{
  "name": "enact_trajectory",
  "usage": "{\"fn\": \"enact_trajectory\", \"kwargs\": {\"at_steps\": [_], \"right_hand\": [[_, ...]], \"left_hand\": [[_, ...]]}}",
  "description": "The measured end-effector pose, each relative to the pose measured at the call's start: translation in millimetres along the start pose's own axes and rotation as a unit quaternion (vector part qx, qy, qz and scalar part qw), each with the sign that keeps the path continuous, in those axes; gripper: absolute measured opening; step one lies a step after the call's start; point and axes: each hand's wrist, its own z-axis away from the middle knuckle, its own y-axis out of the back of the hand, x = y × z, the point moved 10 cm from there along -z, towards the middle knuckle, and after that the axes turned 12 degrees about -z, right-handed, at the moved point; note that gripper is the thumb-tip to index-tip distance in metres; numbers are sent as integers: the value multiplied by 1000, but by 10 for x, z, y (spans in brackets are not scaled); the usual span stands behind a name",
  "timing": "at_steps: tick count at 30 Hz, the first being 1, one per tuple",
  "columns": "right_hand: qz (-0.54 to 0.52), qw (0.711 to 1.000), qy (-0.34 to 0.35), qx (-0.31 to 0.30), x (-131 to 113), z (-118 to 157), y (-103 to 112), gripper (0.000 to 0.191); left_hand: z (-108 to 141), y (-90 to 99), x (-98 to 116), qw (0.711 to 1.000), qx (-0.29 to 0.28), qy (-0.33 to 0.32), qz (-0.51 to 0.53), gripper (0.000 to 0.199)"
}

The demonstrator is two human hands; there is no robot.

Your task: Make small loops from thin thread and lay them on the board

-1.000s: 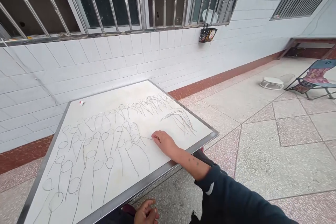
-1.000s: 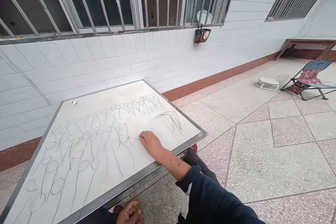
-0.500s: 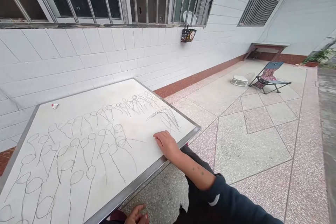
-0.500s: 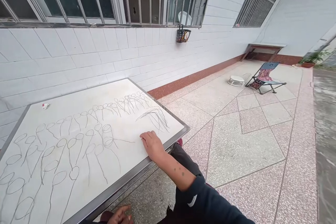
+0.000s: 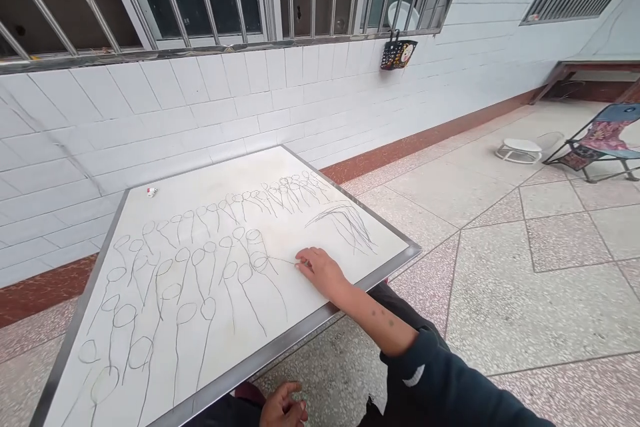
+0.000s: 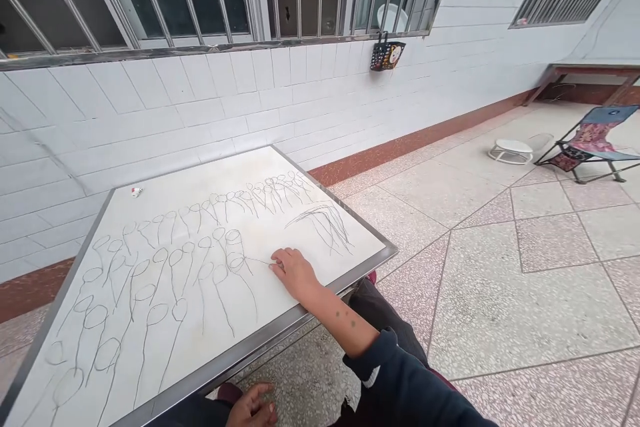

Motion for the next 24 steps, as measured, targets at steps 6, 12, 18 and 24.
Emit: {"fn": "enact_trajectory", "kwargs": {"at_steps": [6,12,18,24], "right_hand": [[31,999,-18,-39,-130,-63,-169,11],[28,997,-43,-52,-327,-320,-257,15],[23,990,-116,-82,-288,-879,-540,19],[-2,983,-162,-81,-156,-925,-635,9]], "left_hand": [[22,13,-17,1000,13,4,11,66],[19,-14,-34,1000,7,-2,20,60],[5,-9,-36,1000,2,-8,26,58],[-18,10,-51,999,6,-7,31,62]]}}
